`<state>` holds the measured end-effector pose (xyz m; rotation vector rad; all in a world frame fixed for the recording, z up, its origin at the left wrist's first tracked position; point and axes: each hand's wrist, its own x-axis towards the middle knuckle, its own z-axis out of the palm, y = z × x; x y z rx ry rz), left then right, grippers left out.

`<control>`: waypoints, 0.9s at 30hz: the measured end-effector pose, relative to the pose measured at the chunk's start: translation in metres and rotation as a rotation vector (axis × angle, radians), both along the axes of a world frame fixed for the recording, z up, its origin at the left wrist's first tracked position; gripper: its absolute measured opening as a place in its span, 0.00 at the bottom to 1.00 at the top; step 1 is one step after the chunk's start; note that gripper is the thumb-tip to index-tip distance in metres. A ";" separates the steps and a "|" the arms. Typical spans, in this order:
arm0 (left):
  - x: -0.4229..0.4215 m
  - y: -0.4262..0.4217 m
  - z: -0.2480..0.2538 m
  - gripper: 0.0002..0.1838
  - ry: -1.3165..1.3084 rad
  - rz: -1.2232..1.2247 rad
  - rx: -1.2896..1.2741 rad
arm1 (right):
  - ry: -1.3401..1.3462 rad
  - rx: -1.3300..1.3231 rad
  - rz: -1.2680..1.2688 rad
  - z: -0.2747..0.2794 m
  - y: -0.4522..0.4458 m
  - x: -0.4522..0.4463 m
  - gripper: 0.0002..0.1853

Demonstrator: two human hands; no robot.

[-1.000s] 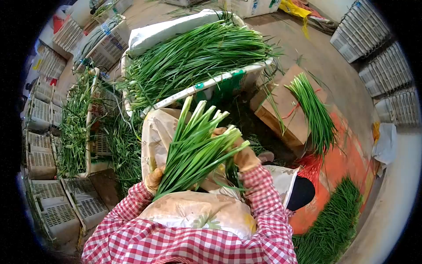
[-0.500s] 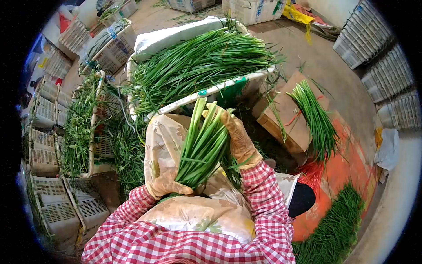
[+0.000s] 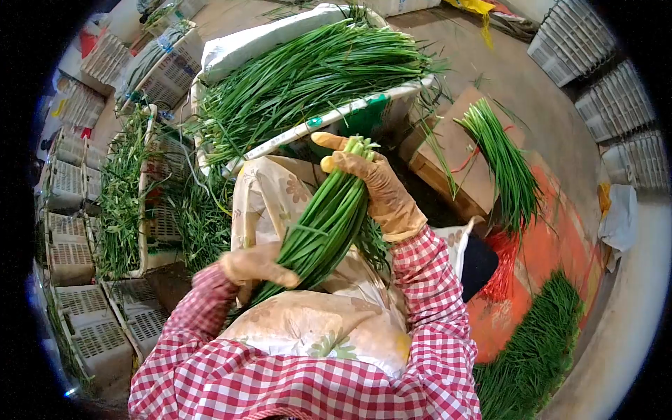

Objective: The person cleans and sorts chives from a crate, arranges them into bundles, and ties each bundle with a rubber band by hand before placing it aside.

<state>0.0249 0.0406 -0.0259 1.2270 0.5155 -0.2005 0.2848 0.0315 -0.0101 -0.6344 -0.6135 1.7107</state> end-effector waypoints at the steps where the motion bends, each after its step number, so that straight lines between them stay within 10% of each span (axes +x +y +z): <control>1: -0.007 0.004 0.035 0.59 0.222 -0.106 0.582 | 0.041 -0.027 -0.044 -0.004 -0.004 0.002 0.28; 3: -0.044 0.021 0.077 0.50 0.446 0.042 1.120 | 0.041 -0.052 -0.067 -0.005 -0.008 0.005 0.28; 5: -0.056 0.037 0.114 0.36 0.068 0.763 0.689 | 0.024 -0.065 -0.071 -0.003 -0.009 0.001 0.27; 10: 0.053 0.078 0.065 0.38 -0.408 0.906 0.419 | -0.017 0.040 -0.016 0.021 -0.004 -0.022 0.29; 16: 0.095 0.028 0.006 0.33 -0.450 0.480 -0.720 | -0.297 0.031 -0.395 0.000 -0.008 -0.023 0.30; 18: 0.101 0.014 0.021 0.31 -0.305 0.664 -0.669 | -0.900 0.125 -0.605 -0.005 -0.014 -0.018 0.37; 20: 0.096 0.022 0.013 0.30 -0.238 0.571 -0.636 | -1.118 0.512 -0.821 -0.007 -0.011 -0.008 0.32; 23: 0.109 0.020 0.040 0.34 -0.191 0.508 -0.474 | -1.245 0.480 -0.405 -0.014 -0.014 -0.002 0.29; 26: 0.105 0.027 0.038 0.34 -0.110 0.321 -0.401 | -1.758 0.726 -0.686 -0.024 -0.011 -0.007 0.28; 27: 0.107 0.027 0.049 0.31 -0.125 0.313 -0.438 | -1.569 0.662 -0.620 -0.028 -0.007 -0.008 0.27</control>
